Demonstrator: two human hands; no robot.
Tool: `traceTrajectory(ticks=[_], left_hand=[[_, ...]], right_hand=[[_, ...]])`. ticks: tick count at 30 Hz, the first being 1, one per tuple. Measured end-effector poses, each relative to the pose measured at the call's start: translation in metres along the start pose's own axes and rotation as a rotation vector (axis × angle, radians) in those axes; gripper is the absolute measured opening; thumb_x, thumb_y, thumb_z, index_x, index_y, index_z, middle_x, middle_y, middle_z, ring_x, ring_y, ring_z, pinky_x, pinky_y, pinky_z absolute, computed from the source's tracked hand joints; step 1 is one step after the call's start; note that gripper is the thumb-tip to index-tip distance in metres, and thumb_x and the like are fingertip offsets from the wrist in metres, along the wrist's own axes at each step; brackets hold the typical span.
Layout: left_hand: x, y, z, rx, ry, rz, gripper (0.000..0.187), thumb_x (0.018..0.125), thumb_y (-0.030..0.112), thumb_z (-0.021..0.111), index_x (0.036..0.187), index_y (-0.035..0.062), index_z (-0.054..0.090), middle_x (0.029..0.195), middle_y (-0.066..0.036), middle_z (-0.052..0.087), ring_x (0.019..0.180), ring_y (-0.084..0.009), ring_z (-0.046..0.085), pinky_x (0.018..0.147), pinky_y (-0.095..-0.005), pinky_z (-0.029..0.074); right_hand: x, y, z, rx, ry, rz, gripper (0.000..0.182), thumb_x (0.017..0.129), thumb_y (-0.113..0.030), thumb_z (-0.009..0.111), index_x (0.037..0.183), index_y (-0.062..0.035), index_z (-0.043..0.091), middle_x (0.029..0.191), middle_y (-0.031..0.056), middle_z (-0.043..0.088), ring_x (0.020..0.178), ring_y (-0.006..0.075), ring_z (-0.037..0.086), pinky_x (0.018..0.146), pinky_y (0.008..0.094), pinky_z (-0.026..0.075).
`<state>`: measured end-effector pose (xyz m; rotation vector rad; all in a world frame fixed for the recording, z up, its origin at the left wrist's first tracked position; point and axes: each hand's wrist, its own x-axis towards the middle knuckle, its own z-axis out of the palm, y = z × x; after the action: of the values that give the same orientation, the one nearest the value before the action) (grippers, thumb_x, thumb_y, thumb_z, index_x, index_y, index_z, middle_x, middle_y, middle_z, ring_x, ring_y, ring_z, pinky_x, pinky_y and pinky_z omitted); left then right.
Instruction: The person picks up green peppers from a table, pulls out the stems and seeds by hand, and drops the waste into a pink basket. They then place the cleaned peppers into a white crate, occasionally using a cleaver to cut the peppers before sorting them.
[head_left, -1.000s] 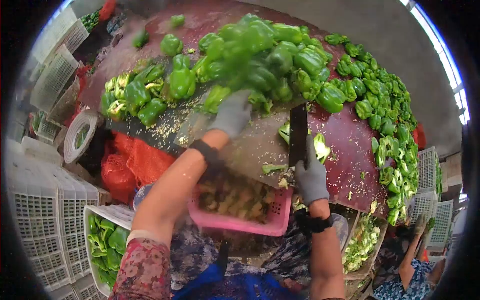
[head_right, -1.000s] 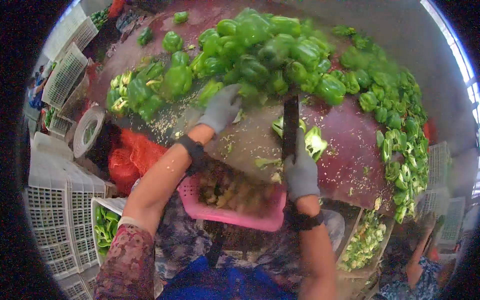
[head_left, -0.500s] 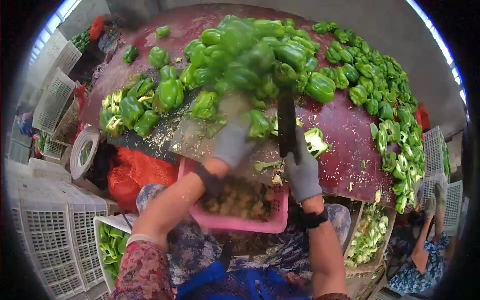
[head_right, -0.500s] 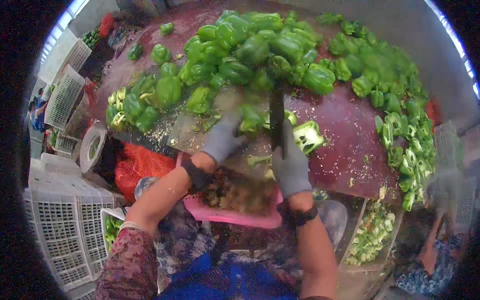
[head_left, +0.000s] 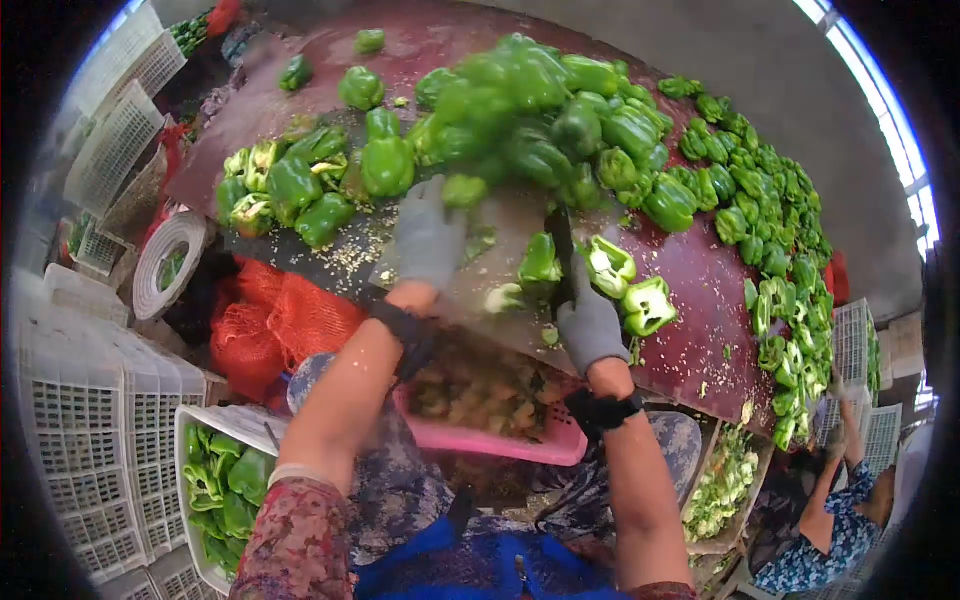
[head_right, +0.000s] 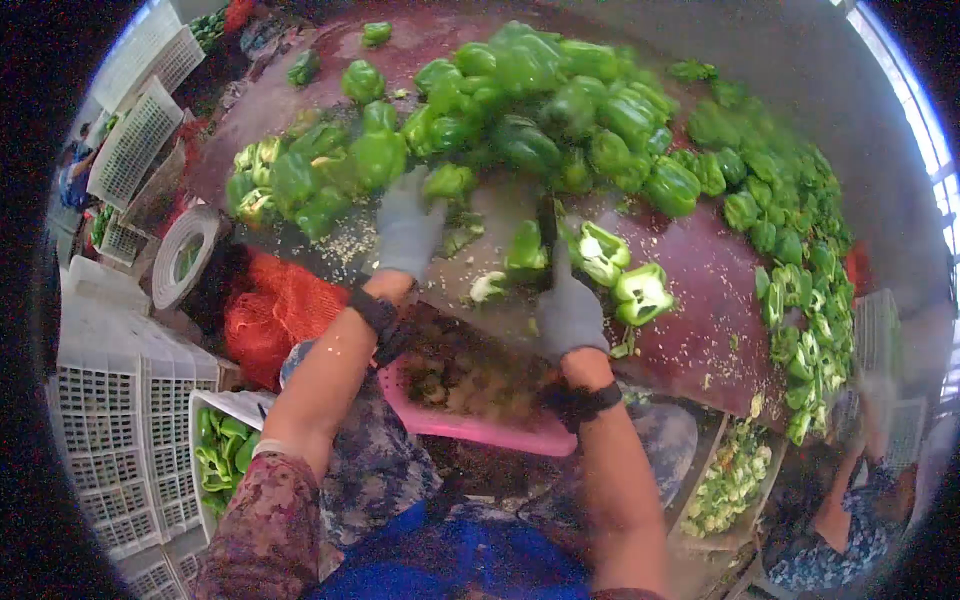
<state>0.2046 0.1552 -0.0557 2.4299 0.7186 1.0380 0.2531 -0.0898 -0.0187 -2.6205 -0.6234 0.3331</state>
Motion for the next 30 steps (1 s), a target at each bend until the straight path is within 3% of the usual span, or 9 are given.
traceTrajectory(ticks=[3,6,9,12,15,18,21,25,30], left_hand=[[0.011,-0.035,0.027,-0.042,-0.310,-0.087,0.064,0.081,0.022,0.068,0.141,0.0083,0.048,0.141,-0.018,0.052,0.128,-0.0347,0.050,0.105,-0.0416,0.043],[0.004,-0.048,0.043,-0.128,-0.318,-0.094,0.064,0.080,0.021,0.068,0.141,0.0134,0.049,0.138,-0.020,0.054,0.123,-0.0355,0.053,0.102,-0.0423,0.045],[0.002,-0.009,0.006,-0.087,-0.570,-0.152,0.056,0.081,0.019,0.066,0.136,0.0175,0.054,0.126,-0.021,0.061,0.111,-0.0369,0.061,0.095,-0.0442,0.050],[-0.024,0.013,0.002,-0.026,-0.679,0.019,0.042,0.085,0.011,0.060,0.127,0.0100,0.059,0.108,-0.020,0.067,0.096,-0.0397,0.065,0.085,-0.0480,0.051],[-0.050,0.004,0.026,-0.253,-0.222,0.147,0.035,0.086,0.007,0.059,0.120,0.0095,0.063,0.094,-0.021,0.068,0.082,-0.0403,0.066,0.074,-0.0482,0.053],[-0.033,-0.005,0.017,-0.148,-0.597,-0.085,0.039,0.085,0.013,0.063,0.124,0.0143,0.062,0.105,-0.020,0.068,0.099,-0.0397,0.065,0.087,-0.0448,0.053],[-0.031,-0.017,0.018,-0.284,-0.467,-0.095,0.035,0.085,0.014,0.063,0.121,0.0130,0.064,0.107,-0.021,0.068,0.103,-0.0397,0.064,0.089,-0.0442,0.052],[-0.015,-0.025,0.000,-0.305,-0.425,-0.126,0.035,0.086,0.019,0.064,0.120,0.0104,0.064,0.113,-0.022,0.067,0.106,-0.0388,0.063,0.091,-0.0441,0.051],[0.021,-0.032,-0.031,-0.169,-0.201,-0.308,0.048,0.085,0.028,0.068,0.126,0.0033,0.060,0.118,-0.024,0.063,0.110,-0.0400,0.060,0.094,-0.0450,0.048]], right_hand=[[0.004,0.007,-0.006,0.060,-0.056,-0.016,0.081,0.082,-0.009,0.055,0.155,-0.0178,0.022,0.089,0.0296,0.066,0.083,0.0459,0.065,0.074,0.0535,0.049],[-0.009,0.004,-0.024,0.115,-0.088,0.036,0.077,0.083,-0.009,0.053,0.154,-0.0194,0.026,0.087,0.0293,0.065,0.080,0.0450,0.065,0.073,0.0517,0.050],[-0.017,0.003,-0.025,0.049,0.099,-0.039,0.072,0.084,-0.008,0.050,0.152,-0.0198,0.032,0.085,0.0269,0.066,0.074,0.0412,0.066,0.069,0.0480,0.051],[-0.017,-0.016,-0.032,0.148,0.204,-0.091,0.071,0.085,-0.009,0.050,0.153,-0.0186,0.031,0.091,0.0269,0.067,0.078,0.0404,0.068,0.070,0.0466,0.051],[-0.013,-0.043,-0.043,0.262,0.198,-0.182,0.070,0.088,-0.009,0.050,0.154,-0.0161,0.030,0.101,0.0276,0.067,0.085,0.0406,0.069,0.075,0.0445,0.053],[0.002,-0.054,-0.040,0.269,0.343,-0.396,0.067,0.089,-0.005,0.051,0.152,-0.0191,0.035,0.103,0.0280,0.065,0.093,0.0420,0.066,0.081,0.0450,0.052],[0.019,-0.067,-0.030,0.384,0.429,-0.605,0.070,0.089,-0.007,0.051,0.154,-0.0224,0.031,0.099,0.0256,0.067,0.083,0.0395,0.068,0.076,0.0435,0.054],[0.063,-0.050,0.015,-0.364,-0.102,-0.379,0.078,0.083,-0.001,0.050,0.154,-0.0238,0.025,0.097,0.0216,0.067,0.086,0.0408,0.066,0.074,0.0503,0.052],[0.061,-0.035,0.019,-0.190,0.029,-0.416,0.078,0.083,-0.003,0.053,0.154,-0.0234,0.028,0.097,0.0212,0.067,0.086,0.0427,0.065,0.074,0.0491,0.052]])
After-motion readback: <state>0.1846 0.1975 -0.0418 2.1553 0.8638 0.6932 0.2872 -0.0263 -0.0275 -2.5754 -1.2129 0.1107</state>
